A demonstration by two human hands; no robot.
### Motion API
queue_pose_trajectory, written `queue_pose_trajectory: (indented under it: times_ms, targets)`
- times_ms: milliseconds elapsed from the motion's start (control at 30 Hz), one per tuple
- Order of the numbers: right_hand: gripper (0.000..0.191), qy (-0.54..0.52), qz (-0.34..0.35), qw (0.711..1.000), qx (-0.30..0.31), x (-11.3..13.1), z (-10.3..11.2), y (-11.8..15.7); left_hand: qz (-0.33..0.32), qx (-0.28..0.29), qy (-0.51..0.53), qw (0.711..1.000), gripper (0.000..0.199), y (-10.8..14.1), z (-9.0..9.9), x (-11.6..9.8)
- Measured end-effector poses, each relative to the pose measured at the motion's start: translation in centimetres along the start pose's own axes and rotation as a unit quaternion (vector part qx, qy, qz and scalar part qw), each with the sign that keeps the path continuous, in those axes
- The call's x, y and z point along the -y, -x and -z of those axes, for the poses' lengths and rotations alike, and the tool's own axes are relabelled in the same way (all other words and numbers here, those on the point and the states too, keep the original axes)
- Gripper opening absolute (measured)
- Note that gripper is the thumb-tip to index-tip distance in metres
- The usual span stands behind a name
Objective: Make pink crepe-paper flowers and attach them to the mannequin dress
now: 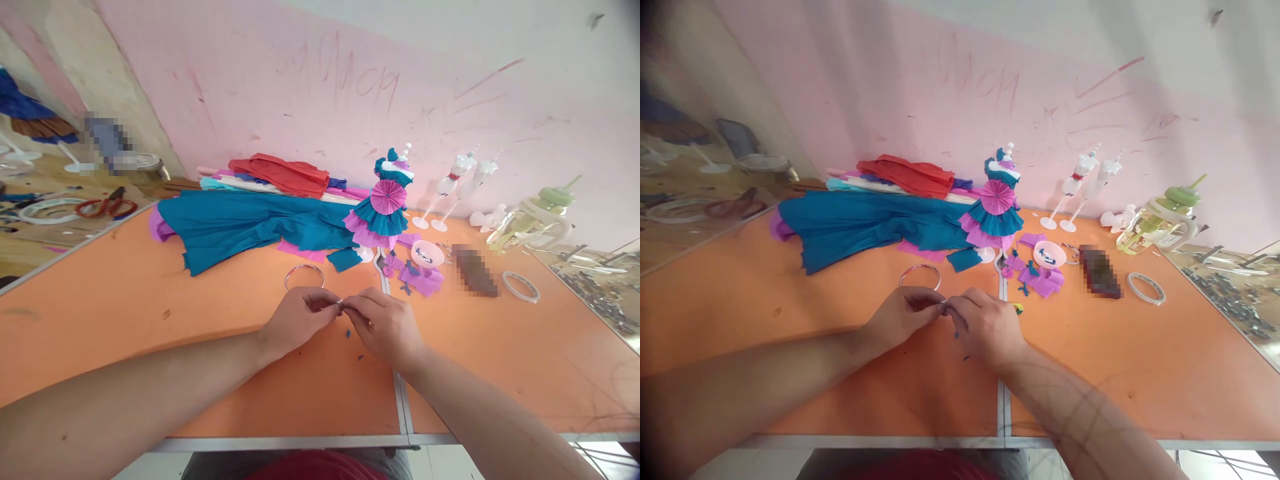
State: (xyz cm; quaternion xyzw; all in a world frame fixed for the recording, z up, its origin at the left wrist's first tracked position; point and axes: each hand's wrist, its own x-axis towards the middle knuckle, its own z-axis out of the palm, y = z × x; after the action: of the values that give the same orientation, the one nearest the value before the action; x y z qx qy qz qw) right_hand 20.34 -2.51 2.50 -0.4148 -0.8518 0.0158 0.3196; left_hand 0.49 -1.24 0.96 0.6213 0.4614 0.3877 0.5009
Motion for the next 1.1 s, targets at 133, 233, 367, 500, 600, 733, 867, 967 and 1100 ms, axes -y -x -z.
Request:
queue_pose_trajectory:
  times_ms: [133,233,367,500,600,733,867,967,1100]
  targets:
    - [0.023,0.009,-0.005,1.000,0.009,0.00,0.14,0.13,0.004,0.011,-0.022,1.000,0.024,0.05,0.11,-0.11]
    - [0.024,0.000,-0.028,0.999,0.024,-0.02,0.39,0.03,0.016,0.020,-0.039,0.999,0.029,0.12,0.20,-0.17]
    - [0.023,-0.030,-0.056,0.998,0.031,-0.07,0.53,-0.29,0.018,0.021,-0.042,0.999,0.031,0.21,0.16,-0.34]
    - [0.020,-0.058,-0.083,0.995,0.026,-0.08,0.58,-0.57,0.013,0.018,-0.046,0.999,0.033,0.35,0.05,-0.64]
    - [0.021,-0.052,-0.079,0.995,0.024,-0.07,0.67,-0.61,0.010,0.016,-0.044,0.999,0.033,0.42,0.05,-0.70]
    - [0.024,-0.033,-0.047,0.998,0.022,0.06,0.70,-0.46,0.011,0.014,-0.031,0.999,0.033,0.38,0.07,-0.34]
    - [0.026,-0.012,-0.040,0.999,0.032,0.11,0.62,-0.21,0.007,0.009,-0.017,1.000,0.027,0.26,0.03,0.11]
    - [0.026,-0.006,-0.036,0.999,0.038,-0.07,0.51,-0.15,0.010,0.010,-0.026,1.000,0.024,0.19,0.03,0.20]
    - [0.024,-0.018,-0.043,0.999,0.027,-0.26,0.42,-0.26,0.010,0.001,-0.054,0.998,0.024,0.24,0.03,-0.21]
